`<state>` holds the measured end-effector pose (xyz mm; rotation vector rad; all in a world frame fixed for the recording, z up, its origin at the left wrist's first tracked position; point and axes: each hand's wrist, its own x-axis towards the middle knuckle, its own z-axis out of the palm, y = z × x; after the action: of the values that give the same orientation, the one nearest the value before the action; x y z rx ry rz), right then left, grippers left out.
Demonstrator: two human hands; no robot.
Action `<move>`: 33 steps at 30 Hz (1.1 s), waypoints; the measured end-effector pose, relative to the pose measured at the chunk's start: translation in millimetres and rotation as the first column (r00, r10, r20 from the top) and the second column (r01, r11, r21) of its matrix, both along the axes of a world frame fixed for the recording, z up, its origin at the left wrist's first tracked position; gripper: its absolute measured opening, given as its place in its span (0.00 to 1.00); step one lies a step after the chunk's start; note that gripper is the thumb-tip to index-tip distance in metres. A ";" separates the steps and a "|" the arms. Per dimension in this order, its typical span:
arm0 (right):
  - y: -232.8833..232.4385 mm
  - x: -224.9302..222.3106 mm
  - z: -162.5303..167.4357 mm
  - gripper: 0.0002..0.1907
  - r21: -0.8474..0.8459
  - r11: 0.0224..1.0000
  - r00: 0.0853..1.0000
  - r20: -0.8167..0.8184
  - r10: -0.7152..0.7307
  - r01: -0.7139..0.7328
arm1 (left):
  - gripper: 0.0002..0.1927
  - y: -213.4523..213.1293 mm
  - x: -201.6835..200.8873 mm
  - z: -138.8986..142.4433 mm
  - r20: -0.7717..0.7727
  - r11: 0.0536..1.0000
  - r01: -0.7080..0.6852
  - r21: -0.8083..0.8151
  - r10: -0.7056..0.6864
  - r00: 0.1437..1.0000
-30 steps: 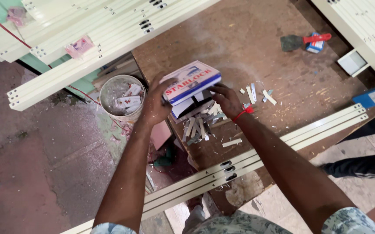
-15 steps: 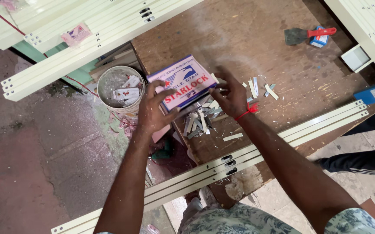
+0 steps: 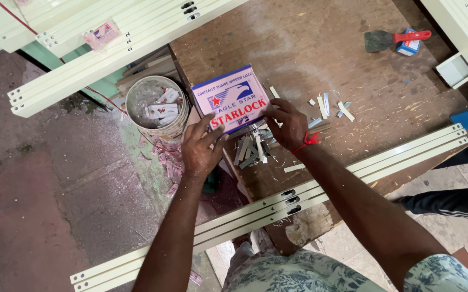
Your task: The person assembles white window frame profiles by inserting metal and plastic hardware into pre-drilled slots. They use a corded drill to secure the components and then move the assembled frame aside.
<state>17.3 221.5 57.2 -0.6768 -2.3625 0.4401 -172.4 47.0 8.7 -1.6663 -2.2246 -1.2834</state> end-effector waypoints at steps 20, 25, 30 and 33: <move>-58.8 156.3 29.1 0.44 -0.872 0.076 0.826 -0.482 -0.291 -0.483 | 0.47 0.4 114.9 80.3 0.843 0.877 0.097 0.471 -0.480 0.241; -122.2 330.1 8.5 0.46 -0.902 0.209 0.707 -0.427 -0.563 -0.378 | 0.48 13.0 254.5 105.7 0.714 0.711 0.567 0.416 -0.642 0.281; -220.7 476.5 -21.3 0.43 -0.764 0.323 0.100 -0.448 -0.888 -0.559 | 0.44 32.8 381.6 56.5 0.493 0.468 0.875 0.127 -0.795 0.353; -270.0 530.3 -66.5 0.48 -0.776 0.323 -0.169 -0.276 -0.946 -0.542 | 0.45 71.9 435.1 11.0 0.251 0.509 0.792 -0.336 -0.762 0.596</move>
<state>547.6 -48.5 -9.4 -0.8534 0.0856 1.4172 262.7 118.9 19.7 -3.0926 -1.8650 -0.9651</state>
